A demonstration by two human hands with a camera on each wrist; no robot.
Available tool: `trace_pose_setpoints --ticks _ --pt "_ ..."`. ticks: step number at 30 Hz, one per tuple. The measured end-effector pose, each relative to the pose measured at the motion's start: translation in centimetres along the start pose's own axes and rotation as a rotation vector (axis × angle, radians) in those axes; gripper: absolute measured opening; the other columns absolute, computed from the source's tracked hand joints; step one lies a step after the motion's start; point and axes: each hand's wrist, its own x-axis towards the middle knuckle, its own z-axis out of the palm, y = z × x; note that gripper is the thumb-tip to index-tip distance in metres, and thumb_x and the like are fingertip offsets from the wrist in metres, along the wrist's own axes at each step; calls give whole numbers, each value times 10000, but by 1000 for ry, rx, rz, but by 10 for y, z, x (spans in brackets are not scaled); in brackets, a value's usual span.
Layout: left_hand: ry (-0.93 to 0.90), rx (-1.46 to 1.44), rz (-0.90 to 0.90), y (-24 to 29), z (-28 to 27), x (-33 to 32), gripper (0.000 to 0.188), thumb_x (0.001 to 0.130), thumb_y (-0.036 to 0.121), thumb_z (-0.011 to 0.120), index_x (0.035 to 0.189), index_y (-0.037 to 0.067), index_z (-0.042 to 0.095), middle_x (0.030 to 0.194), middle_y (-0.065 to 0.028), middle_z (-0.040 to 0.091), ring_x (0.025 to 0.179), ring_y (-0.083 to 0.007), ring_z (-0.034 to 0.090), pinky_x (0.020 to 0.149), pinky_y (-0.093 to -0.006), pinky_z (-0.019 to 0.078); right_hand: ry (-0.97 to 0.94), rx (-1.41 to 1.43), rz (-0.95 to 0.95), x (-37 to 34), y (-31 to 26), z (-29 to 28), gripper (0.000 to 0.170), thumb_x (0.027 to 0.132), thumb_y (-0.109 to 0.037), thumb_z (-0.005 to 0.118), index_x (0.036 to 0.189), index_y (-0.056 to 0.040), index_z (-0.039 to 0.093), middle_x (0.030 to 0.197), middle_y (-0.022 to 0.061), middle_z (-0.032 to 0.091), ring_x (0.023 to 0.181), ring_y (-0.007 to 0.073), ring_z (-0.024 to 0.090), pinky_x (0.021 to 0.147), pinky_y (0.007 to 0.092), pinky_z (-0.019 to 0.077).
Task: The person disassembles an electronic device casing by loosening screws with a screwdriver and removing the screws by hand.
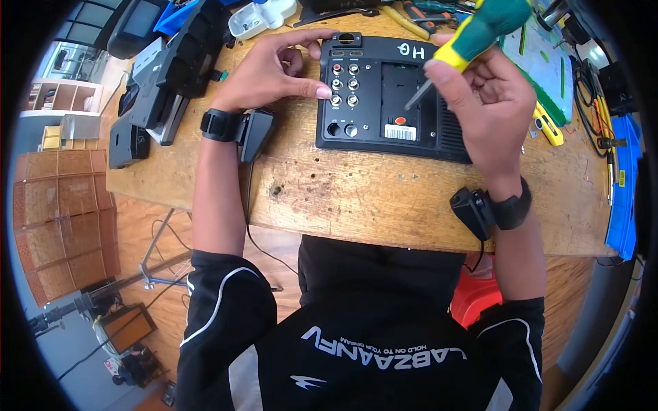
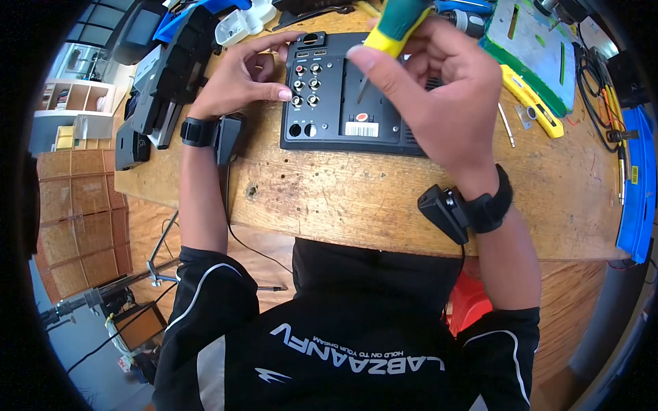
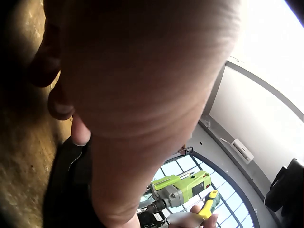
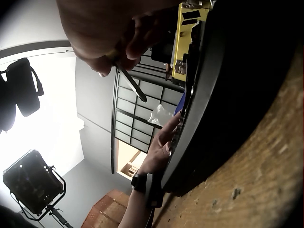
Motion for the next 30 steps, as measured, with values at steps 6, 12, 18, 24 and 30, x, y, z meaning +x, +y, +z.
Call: trace_pose_setpoints --ticks 6,12,18,24,30 --pt "-10 -15 -8 -1 6 1 827 686 156 961 1425 88 596 1031 70 524 677 -1 410 585 -184 335 -248 -132 74 -15 -16 12 366 867 -36 816 1195 59 686 884 26 714 712 21 621 644 165 470" --pt "-26 -61 -62 31 10 3 680 782 158 912 1359 19 579 940 25 567 688 -27 457 603 -163 380 -262 -195 31 -20 -9 16 352 846 -21 829 1169 28 699 935 33 741 733 29 637 659 171 487" --pt "95 -362 -9 38 19 3 649 719 120 956 1258 27 606 829 97 432 694 -1 400 602 -168 327 -242 -222 20 -20 -7 15 351 831 8 830 1152 34 691 1093 86 751 801 57 665 704 199 528" --pt "-87 -540 38 44 33 -1 295 804 10 851 1064 11 712 703 103 512 592 22 364 546 -167 263 -240 -189 -20 -21 -3 12 354 836 30 818 1160 51 675 1164 129 734 860 100 687 751 229 563" --pt "-152 -523 95 35 44 0 308 829 9 820 1128 7 748 737 78 600 583 24 385 531 -166 265 -291 -201 -28 -21 -1 8 371 846 14 817 1185 55 671 1164 130 731 903 115 692 775 248 570"
